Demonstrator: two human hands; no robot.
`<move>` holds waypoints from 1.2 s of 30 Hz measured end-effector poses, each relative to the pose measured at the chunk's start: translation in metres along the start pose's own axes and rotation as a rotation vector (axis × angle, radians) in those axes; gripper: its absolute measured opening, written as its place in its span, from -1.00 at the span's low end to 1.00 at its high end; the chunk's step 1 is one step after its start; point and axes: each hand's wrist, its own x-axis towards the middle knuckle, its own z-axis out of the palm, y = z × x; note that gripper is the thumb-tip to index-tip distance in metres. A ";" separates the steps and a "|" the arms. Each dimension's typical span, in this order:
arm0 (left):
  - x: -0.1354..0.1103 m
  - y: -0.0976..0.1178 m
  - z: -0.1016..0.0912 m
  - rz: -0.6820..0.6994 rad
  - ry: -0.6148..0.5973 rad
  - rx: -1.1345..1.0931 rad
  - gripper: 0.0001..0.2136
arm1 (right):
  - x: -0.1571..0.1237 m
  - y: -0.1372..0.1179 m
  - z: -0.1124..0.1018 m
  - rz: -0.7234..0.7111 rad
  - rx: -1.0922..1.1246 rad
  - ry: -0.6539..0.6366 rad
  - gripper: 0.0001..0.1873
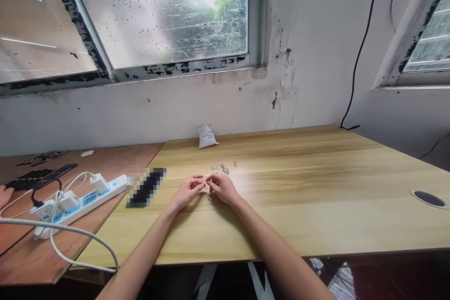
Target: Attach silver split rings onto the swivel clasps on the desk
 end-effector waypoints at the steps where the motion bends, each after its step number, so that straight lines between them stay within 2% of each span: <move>1: -0.001 0.000 0.000 0.009 0.002 0.021 -0.84 | 0.000 0.000 -0.001 0.012 0.007 0.004 -0.79; 8: -0.002 0.001 -0.006 0.113 -0.063 0.191 -0.88 | 0.002 0.001 -0.004 0.064 0.075 -0.018 -0.74; 13: -0.009 0.004 -0.022 0.190 -0.095 0.347 -0.83 | 0.001 0.001 -0.005 0.084 0.100 -0.023 -0.76; 17: -0.019 0.012 -0.031 0.302 -0.121 0.499 -0.86 | 0.001 -0.001 -0.007 0.095 0.106 -0.025 -0.78; 21: -0.021 0.027 -0.026 0.405 -0.128 0.653 -0.87 | 0.000 -0.003 -0.008 0.103 0.108 -0.033 -0.76; 27: -0.007 0.047 -0.010 0.516 -0.224 0.768 -0.80 | 0.000 -0.003 -0.009 0.095 0.124 -0.044 -0.71; 32: 0.003 0.049 -0.005 0.542 -0.296 0.776 -0.77 | 0.000 -0.002 -0.010 0.087 0.146 -0.059 -0.72; 36: 0.010 0.043 -0.004 0.526 -0.345 0.742 -0.83 | 0.001 -0.001 -0.011 0.085 0.165 -0.063 -0.72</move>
